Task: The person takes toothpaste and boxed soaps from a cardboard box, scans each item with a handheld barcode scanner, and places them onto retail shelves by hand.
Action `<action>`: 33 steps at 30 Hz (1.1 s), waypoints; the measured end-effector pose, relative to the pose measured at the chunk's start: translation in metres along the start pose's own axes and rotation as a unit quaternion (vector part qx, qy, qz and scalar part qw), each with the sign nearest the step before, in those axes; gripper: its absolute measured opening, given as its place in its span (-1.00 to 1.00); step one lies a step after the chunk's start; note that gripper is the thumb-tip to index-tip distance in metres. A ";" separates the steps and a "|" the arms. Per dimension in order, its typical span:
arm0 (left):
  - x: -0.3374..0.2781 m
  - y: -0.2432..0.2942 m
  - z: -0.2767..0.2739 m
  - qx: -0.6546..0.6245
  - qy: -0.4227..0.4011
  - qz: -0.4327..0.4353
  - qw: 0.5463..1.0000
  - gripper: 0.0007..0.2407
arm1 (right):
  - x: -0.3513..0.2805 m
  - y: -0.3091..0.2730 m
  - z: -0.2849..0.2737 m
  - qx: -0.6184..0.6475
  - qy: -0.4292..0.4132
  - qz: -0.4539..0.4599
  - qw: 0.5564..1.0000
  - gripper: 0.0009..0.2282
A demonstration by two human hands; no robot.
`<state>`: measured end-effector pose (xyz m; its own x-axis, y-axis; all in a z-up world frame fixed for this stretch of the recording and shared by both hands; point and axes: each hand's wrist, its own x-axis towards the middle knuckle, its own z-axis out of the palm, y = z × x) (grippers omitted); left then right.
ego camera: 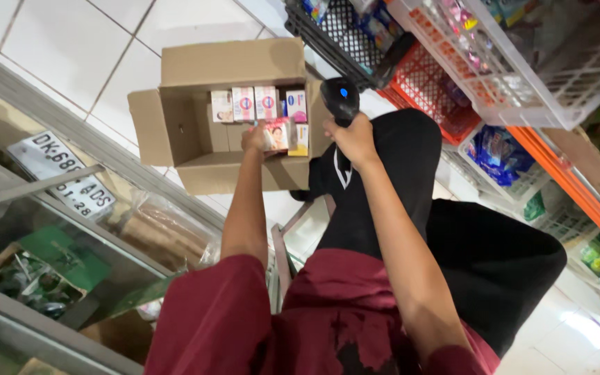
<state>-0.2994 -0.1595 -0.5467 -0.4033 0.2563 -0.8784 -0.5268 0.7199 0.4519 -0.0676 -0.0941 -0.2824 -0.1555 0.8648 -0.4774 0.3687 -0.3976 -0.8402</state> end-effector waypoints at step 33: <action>-0.319 0.081 0.041 -0.244 -0.449 0.246 0.824 -0.65 | -0.098 -0.087 -0.103 0.233 -0.027 -0.040 0.971 -0.83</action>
<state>-0.1828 -0.1564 -0.2358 -0.0569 0.9710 -0.2324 -0.7917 0.0979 0.6030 0.0101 -0.1121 -0.1362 -0.2192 0.8866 -0.4072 -0.1005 -0.4357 -0.8945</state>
